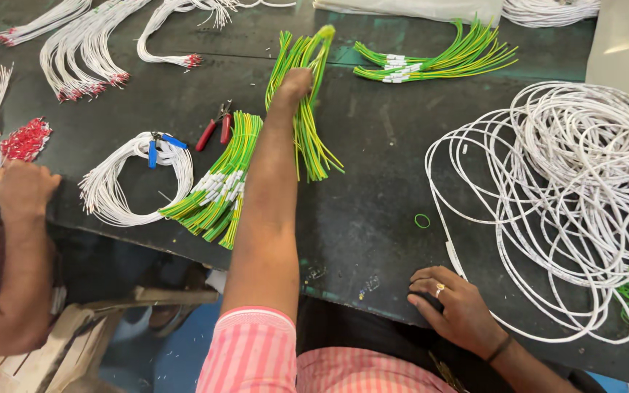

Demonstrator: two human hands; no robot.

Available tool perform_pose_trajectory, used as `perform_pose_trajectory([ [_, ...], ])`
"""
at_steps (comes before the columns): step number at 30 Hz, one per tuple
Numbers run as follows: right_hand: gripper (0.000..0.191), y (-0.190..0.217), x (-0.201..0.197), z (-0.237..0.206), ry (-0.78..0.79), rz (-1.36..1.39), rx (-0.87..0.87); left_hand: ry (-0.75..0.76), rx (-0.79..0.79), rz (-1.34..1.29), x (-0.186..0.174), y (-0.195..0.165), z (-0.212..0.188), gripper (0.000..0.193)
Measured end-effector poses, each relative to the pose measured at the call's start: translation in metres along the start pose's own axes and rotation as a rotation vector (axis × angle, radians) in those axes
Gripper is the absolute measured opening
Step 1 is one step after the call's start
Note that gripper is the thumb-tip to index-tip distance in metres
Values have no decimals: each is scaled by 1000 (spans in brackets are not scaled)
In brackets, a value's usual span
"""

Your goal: The person gathers loose green and yellow insulated wires from the workbench, aligns them into a bundle, and secures the bundle with a green rubber band. They place the finished bundle with other completed bundles and repeat the process with more wires.

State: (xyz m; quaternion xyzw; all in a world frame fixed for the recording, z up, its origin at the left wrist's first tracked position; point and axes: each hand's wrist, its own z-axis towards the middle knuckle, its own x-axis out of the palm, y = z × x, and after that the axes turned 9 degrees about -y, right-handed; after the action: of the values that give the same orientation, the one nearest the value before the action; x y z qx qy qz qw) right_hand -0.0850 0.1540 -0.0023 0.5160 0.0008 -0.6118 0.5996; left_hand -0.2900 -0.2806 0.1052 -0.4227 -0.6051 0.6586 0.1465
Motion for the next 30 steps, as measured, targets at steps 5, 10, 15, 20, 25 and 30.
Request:
perform_pose_trajectory([
  [5,18,3,1,-5,-9,-2,4,-91,110,-262,-17,-21,-25,29],
  [10,18,6,0,-7,-12,-13,-6,-155,230,-540,-48,-53,-28,28],
  [15,17,6,4,-11,-29,-33,-49,-115,64,-580,-79,-63,-24,24],
  [20,15,15,-9,-9,-34,111,3,45,299,-643,-78,-36,-46,29],
  [25,41,49,-31,45,-314,55,-116,22,449,-655,-49,-29,-156,38],
  [30,27,85,14,132,-337,207,-142,332,364,-944,-14,-53,-304,45],
])
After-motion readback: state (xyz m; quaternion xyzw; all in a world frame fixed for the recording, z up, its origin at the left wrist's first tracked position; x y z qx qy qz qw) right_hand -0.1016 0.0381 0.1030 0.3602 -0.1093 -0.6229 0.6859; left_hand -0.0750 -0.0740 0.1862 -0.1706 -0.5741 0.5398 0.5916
